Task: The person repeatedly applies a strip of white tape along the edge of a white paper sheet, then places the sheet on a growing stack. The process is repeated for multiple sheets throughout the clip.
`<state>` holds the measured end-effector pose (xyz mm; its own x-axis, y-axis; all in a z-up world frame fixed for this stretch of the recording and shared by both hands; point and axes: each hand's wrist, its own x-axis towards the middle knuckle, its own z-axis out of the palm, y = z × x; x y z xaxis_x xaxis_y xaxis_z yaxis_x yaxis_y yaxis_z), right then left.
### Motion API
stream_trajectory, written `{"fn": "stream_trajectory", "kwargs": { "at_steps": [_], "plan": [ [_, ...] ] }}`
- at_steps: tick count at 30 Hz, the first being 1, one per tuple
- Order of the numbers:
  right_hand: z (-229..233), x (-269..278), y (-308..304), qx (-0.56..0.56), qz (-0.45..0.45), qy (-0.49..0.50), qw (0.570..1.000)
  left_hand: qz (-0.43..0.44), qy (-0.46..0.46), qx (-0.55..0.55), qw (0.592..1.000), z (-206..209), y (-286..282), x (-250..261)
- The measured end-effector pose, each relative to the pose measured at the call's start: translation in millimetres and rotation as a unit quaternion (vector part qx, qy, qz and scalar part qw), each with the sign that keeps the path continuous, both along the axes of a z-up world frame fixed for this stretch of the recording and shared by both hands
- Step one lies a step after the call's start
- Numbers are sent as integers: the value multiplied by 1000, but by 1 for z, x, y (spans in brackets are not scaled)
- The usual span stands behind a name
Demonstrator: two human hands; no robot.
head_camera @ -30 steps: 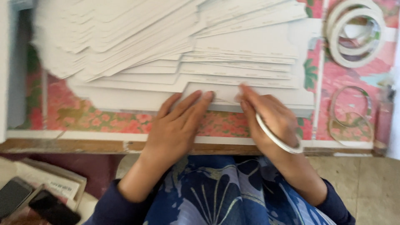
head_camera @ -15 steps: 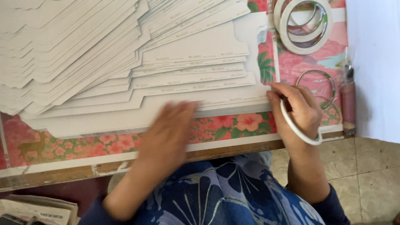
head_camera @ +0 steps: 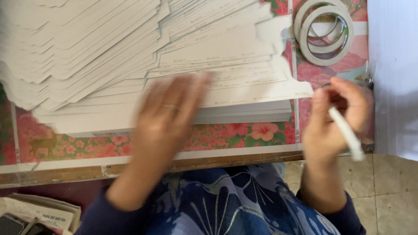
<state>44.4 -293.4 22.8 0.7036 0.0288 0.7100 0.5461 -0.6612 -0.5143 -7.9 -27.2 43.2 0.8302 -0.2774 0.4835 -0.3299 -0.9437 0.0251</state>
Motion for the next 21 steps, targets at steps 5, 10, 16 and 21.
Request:
{"fn": "stream_trajectory", "kwargs": {
  "at_steps": [5, 10, 16, 21],
  "plan": [
    [-10, -5, 12, -62, 24, 109, 992, 25, -5, 6, 1000, -11, 38, -1],
    [-4, -2, 11, -143, 53, 123, 981, 39, 54, -46, 997, -37, 67, 23],
    [3, -5, -4, -95, 100, 167, 976, 69, 68, -3, 995, -68, 11, 23],
    [-1, -8, -7, -167, 49, 83, 981, -48, 43, -35, 997, -53, -97, 23]
  ]
}}
